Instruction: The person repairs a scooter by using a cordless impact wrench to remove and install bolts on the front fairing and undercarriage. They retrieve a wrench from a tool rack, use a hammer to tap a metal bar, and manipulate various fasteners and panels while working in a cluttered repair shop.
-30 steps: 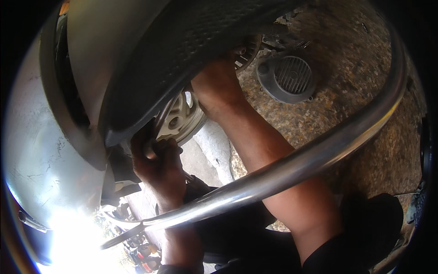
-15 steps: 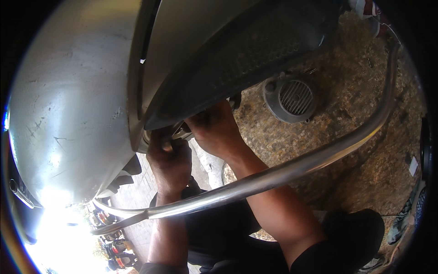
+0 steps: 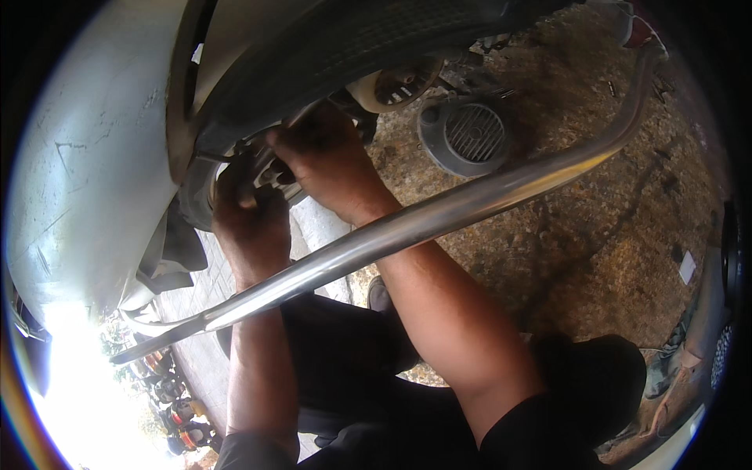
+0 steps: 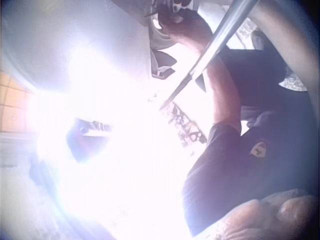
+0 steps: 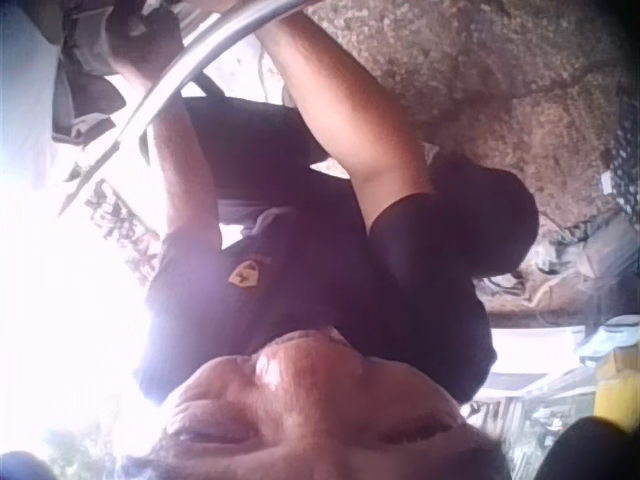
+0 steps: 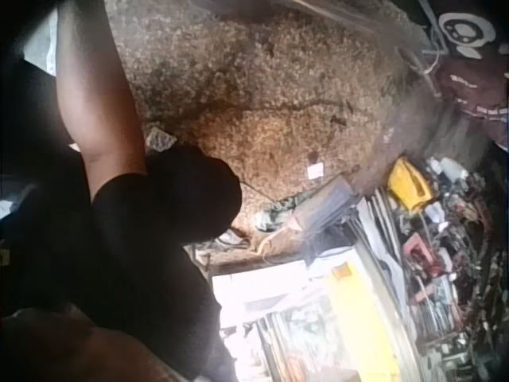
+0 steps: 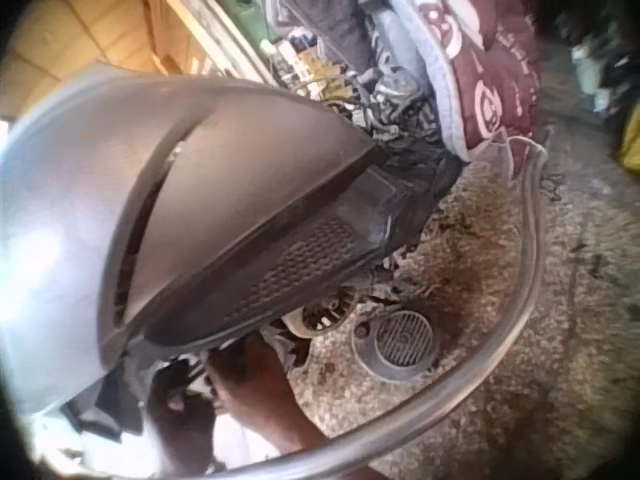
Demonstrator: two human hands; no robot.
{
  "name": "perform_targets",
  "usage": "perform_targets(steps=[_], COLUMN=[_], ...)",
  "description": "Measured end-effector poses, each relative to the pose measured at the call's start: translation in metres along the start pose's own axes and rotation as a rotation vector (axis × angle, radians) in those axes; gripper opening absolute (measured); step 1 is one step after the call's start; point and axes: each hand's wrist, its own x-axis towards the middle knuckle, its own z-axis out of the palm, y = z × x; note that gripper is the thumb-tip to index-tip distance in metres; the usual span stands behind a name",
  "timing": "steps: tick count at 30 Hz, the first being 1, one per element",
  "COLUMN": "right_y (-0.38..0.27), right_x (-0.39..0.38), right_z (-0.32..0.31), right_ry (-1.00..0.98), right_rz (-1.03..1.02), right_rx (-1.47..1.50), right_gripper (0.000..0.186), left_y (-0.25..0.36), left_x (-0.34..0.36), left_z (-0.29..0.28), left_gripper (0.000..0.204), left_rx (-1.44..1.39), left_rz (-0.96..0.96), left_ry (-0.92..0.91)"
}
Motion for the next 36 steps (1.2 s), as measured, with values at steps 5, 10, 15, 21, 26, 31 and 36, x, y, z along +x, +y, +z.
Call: perform_targets(steps=[5,10,15,21,26,31,36], right_y=[0.013,0.054,0.095,-0.021,-0.175,-0.316,-0.445], right_x=[-0.013,-0.009,-0.026,-0.053,-0.097,-0.127,-0.157], right_z=[0.001,-0.034,-0.115,-0.184,-0.196,-0.186,-0.184], right_ry=[-0.092,0.002,0.209,0.762,1.094,1.165,1.288], right_rz=[0.249,0.276,0.222,0.593,0.893,0.835,0.825], right_rx=[0.28,0.059,-0.087,-0.296,0.018,0.12,0.167], right_gripper=[0.023,0.016,0.026,0.015,0.024,0.018,0.015], left_y=[0.013,0.04,0.085,0.188,0.236,0.296,0.362], left_x=[-0.024,-0.038,-0.027,0.014,0.048,0.114,0.188], left_z=[-0.018,0.024,0.051,0.023,-0.053,-0.144,-0.203], left_gripper=[0.051,0.048,0.041,0.034,0.021,0.019,0.022], left_rx=[-0.331,-0.663,-0.884,-1.181,-1.234,-1.276,-0.96], left_rz=[-0.111,-0.007,-0.297,-0.417,-0.469,-0.519,-0.14], left_ry=[-0.052,-0.292,-0.779,-1.204,-1.269,-1.273,-1.16])
